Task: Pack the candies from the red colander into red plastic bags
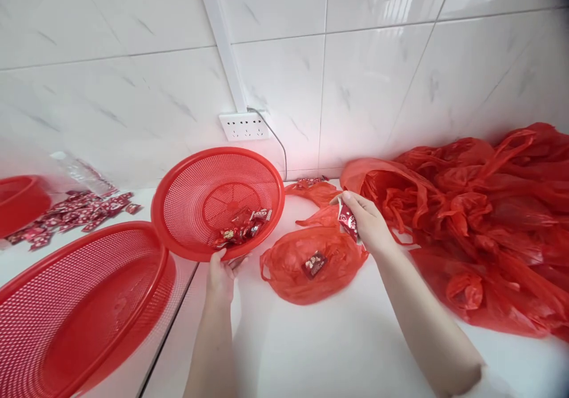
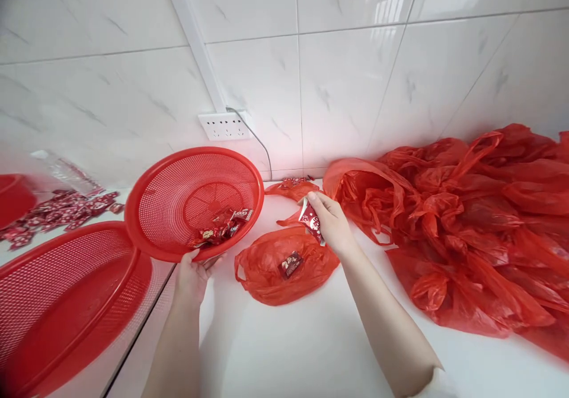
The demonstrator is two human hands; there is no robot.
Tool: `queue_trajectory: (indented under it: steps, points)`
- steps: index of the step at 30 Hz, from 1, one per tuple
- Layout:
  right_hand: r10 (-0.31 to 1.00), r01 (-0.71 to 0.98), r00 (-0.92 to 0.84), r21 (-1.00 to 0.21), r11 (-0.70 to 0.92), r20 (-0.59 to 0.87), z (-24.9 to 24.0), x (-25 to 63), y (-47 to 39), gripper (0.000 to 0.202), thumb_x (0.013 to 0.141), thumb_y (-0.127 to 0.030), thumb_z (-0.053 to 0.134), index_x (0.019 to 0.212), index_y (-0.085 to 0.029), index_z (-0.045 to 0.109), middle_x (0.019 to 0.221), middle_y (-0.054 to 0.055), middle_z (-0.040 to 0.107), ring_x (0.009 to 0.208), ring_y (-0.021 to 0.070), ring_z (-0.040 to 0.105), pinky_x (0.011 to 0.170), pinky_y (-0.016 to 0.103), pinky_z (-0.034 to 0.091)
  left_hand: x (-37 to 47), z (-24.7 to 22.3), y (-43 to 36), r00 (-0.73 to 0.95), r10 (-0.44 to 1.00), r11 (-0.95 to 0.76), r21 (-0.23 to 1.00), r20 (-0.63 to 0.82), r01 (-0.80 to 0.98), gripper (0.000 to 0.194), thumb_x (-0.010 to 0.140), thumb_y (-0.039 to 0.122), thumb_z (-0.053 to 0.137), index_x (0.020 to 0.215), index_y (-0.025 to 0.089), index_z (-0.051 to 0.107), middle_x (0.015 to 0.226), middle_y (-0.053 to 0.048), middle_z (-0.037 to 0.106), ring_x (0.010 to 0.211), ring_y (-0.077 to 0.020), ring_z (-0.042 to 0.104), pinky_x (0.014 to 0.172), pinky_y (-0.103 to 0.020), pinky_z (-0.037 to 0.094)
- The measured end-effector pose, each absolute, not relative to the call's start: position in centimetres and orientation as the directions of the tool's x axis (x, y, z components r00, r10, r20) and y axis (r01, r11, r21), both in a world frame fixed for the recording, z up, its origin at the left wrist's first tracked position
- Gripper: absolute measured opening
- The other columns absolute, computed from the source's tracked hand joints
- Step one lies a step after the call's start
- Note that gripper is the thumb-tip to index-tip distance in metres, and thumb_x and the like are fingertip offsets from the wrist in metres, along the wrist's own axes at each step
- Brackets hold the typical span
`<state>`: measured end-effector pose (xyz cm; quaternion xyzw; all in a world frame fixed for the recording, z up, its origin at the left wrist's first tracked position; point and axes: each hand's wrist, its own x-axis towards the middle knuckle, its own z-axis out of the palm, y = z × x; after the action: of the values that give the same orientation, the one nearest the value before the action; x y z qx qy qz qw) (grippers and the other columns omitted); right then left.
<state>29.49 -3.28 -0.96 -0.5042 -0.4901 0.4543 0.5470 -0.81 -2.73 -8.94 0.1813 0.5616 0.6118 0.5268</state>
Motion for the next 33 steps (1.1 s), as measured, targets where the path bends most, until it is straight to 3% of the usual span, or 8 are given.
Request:
queue_trajectory:
  steps: [4, 10, 16, 20, 23, 25, 28, 33]
  points:
    - [0.976, 0.112, 0.086, -0.975, 0.19, 0.2, -1.2, 29.3, -3.3, 0.035, 0.087, -0.053, 0.054, 0.087, -0.019, 0.064, 0.057, -0.005, 0.044, 0.045, 0.0075, 0.035, 0.043, 0.021, 0.028, -1.0, -8.6, -3.0, -0.437, 0.817, 0.276, 0.92, -0.377, -0.279, 0.028, 0.086, 0.033, 0.049, 0.109, 0.018, 0.055, 0.088, -0.007, 0.069, 0.058, -0.0182, 0.069, 0.054, -0.027, 0.052]
    - [0.989, 0.094, 0.029, -0.985, 0.145, 0.148, -1.9, 28.6, -3.5, 0.033, 0.087, -0.051, 0.055, 0.101, -0.021, 0.059, 0.052, -0.008, 0.041, 0.041, 0.0081, 0.031, 0.041, 0.021, 0.022, -1.3, -8.3, -3.5, -0.411, 0.843, 0.283, 0.936, -0.346, -0.208, 0.046, 0.083, 0.058, 0.053, 0.111, 0.021, 0.055, 0.091, -0.007, 0.067, 0.059, -0.0178, 0.069, 0.054, -0.026, 0.05]
    - [0.958, 0.315, 0.097, -0.921, 0.228, 0.271, -1.4, 28.6, -4.3, 0.03, 0.093, -0.047, 0.048, 0.105, -0.023, 0.06, 0.05, -0.008, 0.04, 0.041, 0.0096, 0.032, 0.043, 0.023, 0.023, 0.0, -8.5, -3.5, -0.515, 0.788, 0.16, 0.921, -0.336, -0.356, 0.049, 0.081, 0.068, 0.049, 0.072, 0.019, 0.045, 0.051, 0.009, 0.036, 0.032, -0.0041, 0.034, 0.033, -0.016, 0.016]
    - [0.873, 0.622, 0.097, -0.714, 0.321, 0.477, -2.0, 28.5, -4.4, 0.035, 0.097, -0.046, 0.039, 0.114, -0.023, 0.059, 0.058, -0.003, 0.053, 0.05, 0.0141, 0.047, 0.053, 0.026, 0.034, 3.3, -8.1, -5.3, -0.32, 0.942, 0.014, 0.964, -0.101, -0.264, 0.054, 0.075, 0.063, 0.061, 0.053, 0.017, 0.043, 0.042, 0.007, 0.032, 0.034, -0.0032, 0.031, 0.035, -0.016, 0.019]
    - [0.784, 0.759, -0.097, -0.464, 0.457, 0.614, -3.7, 27.2, -4.5, 0.032, 0.099, -0.041, 0.039, 0.111, -0.021, 0.061, 0.074, 0.005, 0.065, 0.066, 0.0183, 0.058, 0.063, 0.029, 0.04, 6.2, -8.1, -7.2, 0.164, 0.971, 0.214, 0.936, -0.173, -0.28, 0.062, 0.079, 0.072, 0.048, 0.056, 0.016, 0.059, 0.04, 0.0, 0.045, 0.034, -0.0102, 0.045, 0.035, -0.021, 0.026]
    - [0.694, 0.743, -0.34, -0.271, 0.611, 0.635, -5.0, 25.9, -4.8, 0.029, 0.1, -0.034, 0.039, 0.101, -0.019, 0.064, 0.075, 0.007, 0.067, 0.07, 0.0191, 0.059, 0.067, 0.031, 0.041, 7.8, -8.5, -7.9, 0.382, 0.893, 0.369, 0.872, -0.237, -0.322, 0.069, 0.08, 0.077, 0.037, 0.062, 0.016, 0.064, 0.045, -0.005, 0.053, 0.04, -0.0152, 0.054, 0.035, -0.023, 0.033]
    - [0.559, 0.602, -0.632, -0.114, 0.79, 0.537, -6.1, 24.3, -5.3, 0.029, 0.099, -0.032, 0.041, 0.09, -0.018, 0.065, 0.073, 0.006, 0.065, 0.071, 0.0197, 0.058, 0.069, 0.033, 0.042, 8.7, -9.5, -7.8, 0.357, 0.886, 0.435, 0.799, -0.296, -0.416, 0.064, 0.079, 0.076, 0.044, 0.067, 0.016, 0.064, 0.051, -0.005, 0.059, 0.046, -0.0153, 0.058, 0.039, -0.023, 0.043]
    - [0.626, 0.474, -0.599, -0.409, 0.78, 0.499, -5.0, 24.6, -5.7, 0.025, 0.097, -0.038, 0.047, 0.109, -0.02, 0.06, 0.106, 0.008, 0.068, 0.105, 0.0212, 0.059, 0.097, 0.039, 0.041, 7.8, -9.9, -6.7, 0.186, 0.94, 0.34, 0.839, -0.287, -0.424, 0.036, 0.075, 0.05, 0.071, 0.085, 0.016, 0.063, 0.061, 0.002, 0.063, 0.046, -0.0102, 0.061, 0.042, -0.017, 0.048]
